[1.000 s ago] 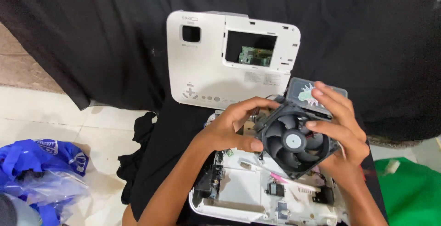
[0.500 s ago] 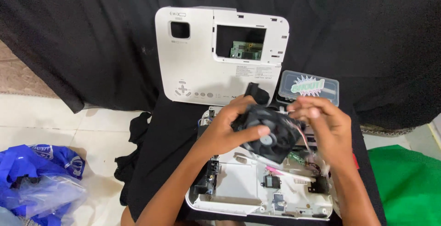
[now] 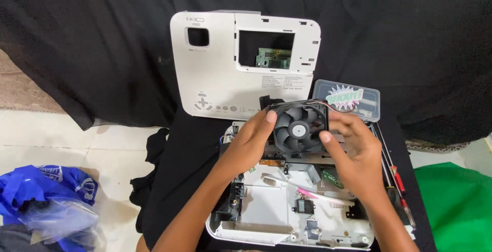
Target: Cleaning the internal fan and housing of a disassembled projector using a toothbrush and a cloth.
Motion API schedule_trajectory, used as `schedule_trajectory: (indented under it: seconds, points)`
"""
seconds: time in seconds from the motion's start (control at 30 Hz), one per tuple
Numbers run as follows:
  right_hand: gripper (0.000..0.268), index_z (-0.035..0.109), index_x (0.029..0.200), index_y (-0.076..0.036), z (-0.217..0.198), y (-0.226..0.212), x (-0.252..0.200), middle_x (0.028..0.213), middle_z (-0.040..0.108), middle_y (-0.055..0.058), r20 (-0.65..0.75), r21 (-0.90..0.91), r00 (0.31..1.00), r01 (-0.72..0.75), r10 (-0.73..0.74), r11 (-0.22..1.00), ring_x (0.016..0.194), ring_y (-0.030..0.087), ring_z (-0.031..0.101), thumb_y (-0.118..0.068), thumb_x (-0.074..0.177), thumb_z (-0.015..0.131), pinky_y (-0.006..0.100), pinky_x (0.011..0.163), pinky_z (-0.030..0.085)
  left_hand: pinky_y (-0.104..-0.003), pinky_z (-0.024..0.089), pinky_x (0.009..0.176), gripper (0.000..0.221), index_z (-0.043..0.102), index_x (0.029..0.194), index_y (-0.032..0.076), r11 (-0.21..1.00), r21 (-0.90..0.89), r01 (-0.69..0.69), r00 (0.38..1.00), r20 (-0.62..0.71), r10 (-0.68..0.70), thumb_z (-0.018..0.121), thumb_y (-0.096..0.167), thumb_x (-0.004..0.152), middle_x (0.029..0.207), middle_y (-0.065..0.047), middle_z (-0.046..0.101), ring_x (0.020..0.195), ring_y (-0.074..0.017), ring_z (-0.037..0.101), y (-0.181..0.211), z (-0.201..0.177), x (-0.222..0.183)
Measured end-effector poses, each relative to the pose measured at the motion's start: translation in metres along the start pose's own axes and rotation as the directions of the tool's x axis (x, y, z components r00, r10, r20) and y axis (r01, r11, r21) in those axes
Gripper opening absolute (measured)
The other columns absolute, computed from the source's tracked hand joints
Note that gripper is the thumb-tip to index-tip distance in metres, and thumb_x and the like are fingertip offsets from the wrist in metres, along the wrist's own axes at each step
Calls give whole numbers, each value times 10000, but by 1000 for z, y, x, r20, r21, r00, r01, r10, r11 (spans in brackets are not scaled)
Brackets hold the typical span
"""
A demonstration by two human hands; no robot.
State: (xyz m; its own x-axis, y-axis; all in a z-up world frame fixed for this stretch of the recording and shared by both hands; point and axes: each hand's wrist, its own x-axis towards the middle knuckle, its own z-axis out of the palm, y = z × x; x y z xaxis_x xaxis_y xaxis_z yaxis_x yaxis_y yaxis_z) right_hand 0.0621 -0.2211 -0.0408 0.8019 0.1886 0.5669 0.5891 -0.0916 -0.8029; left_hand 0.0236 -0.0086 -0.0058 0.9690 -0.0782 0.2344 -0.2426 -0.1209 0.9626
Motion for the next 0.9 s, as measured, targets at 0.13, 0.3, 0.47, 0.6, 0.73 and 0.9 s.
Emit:
schedule_trajectory:
  seconds: [0.13, 0.3, 0.47, 0.6, 0.73, 0.9]
  points:
    - [365, 637, 1173, 115, 2, 0, 1, 972, 696, 199, -96, -398, 930, 290, -354, 870, 842, 380, 674, -29, 892, 818, 498, 807, 537, -712, 228, 1138, 748, 383, 1551, -45, 995, 48, 83, 997, -4, -83, 336, 527, 1071, 1540, -355, 395, 1387, -565, 393, -3, -1, 0]
    - [400, 635, 1304, 42, 3, -10, -2, 787, 615, 84, 214, -417, 883, 468, -416, 779, 689, 195, 557, -54, 939, 766, 333, 697, 480, -312, 474, 923, 629, 611, 1203, 127, 987, 67, 144, 989, -43, -141, 290, 612, 966, 1040, -8, 630, 1015, -149, 598, -15, -4, 6]
    - [294, 686, 1171, -18, 5, -19, -3, 712, 619, 29, 290, -480, 888, 458, -358, 748, 630, 154, 607, -186, 939, 751, 312, 635, 506, -288, 406, 816, 427, 501, 1028, 145, 989, 69, 134, 984, -129, -124, 336, 539, 1023, 877, 41, 479, 859, -104, 480, -28, -5, 6]
    - [388, 530, 531, -119, 0, -37, -5, 455, 417, -22, 366, -77, 899, 285, -239, 956, 410, 118, 365, -226, 870, 685, 266, 443, 286, -294, 465, 878, 598, 642, 1205, 111, 985, 76, 155, 980, -137, -144, 265, 536, 1016, 942, 4, 634, 910, -135, 593, -20, -7, 9]
    - [203, 688, 703, -145, 0, -27, -9, 488, 480, -49, 303, -217, 931, 277, -205, 936, 438, 87, 465, -286, 801, 796, 262, 501, 388, -276, 379, 687, 459, 546, 951, 133, 984, 125, 127, 984, -140, -109, 291, 499, 1058, 714, 52, 410, 671, -91, 404, -29, -6, 6]
    - [785, 511, 1471, -112, -1, -15, -14, 618, 581, -50, 272, -330, 959, 166, -75, 929, 511, 64, 475, -332, 796, 844, 226, 547, 456, -281, 319, 643, 421, 369, 810, 163, 982, 145, 122, 984, -144, -100, 338, 497, 1065, 710, 67, 314, 656, -81, 321, -36, -4, 6]
